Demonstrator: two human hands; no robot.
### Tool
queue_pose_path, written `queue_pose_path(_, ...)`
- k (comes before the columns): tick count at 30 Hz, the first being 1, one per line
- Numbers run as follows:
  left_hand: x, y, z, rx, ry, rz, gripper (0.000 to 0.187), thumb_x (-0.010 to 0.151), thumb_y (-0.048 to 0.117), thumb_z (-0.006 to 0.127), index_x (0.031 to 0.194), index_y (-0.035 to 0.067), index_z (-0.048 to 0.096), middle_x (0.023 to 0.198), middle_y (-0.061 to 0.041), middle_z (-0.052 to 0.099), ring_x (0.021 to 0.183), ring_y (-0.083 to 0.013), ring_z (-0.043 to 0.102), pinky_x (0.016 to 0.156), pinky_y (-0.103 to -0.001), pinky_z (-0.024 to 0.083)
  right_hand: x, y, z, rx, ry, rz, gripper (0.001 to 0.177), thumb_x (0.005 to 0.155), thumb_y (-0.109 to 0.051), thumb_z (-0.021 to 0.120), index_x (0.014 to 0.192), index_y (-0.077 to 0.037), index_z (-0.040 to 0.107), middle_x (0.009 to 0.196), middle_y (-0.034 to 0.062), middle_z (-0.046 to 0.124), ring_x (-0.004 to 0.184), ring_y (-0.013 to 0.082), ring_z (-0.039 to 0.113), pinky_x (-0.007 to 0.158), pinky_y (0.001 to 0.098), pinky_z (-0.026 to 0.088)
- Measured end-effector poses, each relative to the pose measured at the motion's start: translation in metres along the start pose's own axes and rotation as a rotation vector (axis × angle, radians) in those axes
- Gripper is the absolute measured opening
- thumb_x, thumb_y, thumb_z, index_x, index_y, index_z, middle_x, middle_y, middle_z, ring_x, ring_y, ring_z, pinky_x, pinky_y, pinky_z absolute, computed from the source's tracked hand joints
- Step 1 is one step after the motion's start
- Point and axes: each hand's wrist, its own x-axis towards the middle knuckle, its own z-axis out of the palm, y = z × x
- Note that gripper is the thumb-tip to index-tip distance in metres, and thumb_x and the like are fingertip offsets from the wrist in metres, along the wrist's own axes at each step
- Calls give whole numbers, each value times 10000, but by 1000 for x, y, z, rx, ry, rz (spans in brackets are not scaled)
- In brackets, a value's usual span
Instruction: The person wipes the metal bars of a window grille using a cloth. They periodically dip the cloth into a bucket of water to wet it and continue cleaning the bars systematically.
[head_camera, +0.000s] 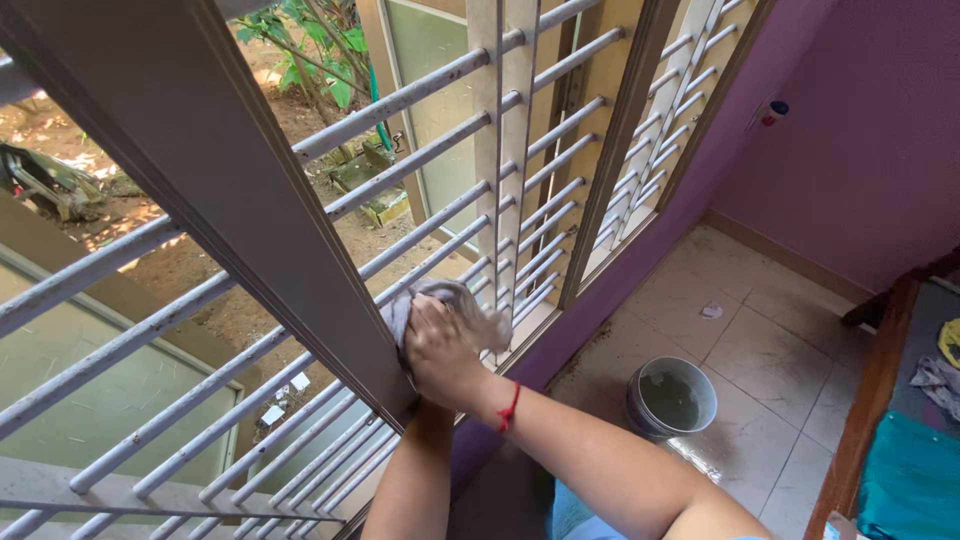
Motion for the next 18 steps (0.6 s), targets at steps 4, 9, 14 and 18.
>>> queue_pose_path(4, 19, -7, 36, 204, -282, 103, 297, 1026, 170, 491, 1292, 106, 608, 1264, -104, 655, 1184, -260, 664, 1068, -391, 489, 10, 79, -17, 151, -48, -73, 328, 856, -36, 565, 1161, -35, 683, 1225, 155, 636, 1289, 315, 507, 1178, 490, 371)
queue_pose_path(9, 17, -77, 129, -168, -706, 760, 351, 1025, 146, 506, 1352, 153, 633, 1269, -186, 731, 1221, -299, 683, 1082, -406, 511, -2, 106, -27, 66, 161, -48, 367, 860, -26, 584, 1222, -6, 640, 1293, 186, 602, 1338, 365, 482, 1197, 475, 354)
queue_pose_path(14, 2, -80, 183, -814, -338, 702, 418, 1007, 172, 553, 1409, 59, 550, 1371, -254, 599, 1216, -397, 584, 1027, -499, 472, -2, 48, -15, 23, 397, 169, 465, 799, -50, 600, 1261, -1, 615, 1350, 241, 540, 1341, 431, 426, 1193, 533, 300)
queue_pose_path(18, 1, -87, 179, -620, -398, 563, 381, 988, 166, 554, 1354, 66, 593, 1339, -244, 620, 1211, -391, 596, 1034, -487, 478, -2, 14, -2, 151, 273, 67, 371, 809, -76, 630, 1180, -51, 628, 1300, 185, 574, 1341, 410, 421, 1191, 560, 256)
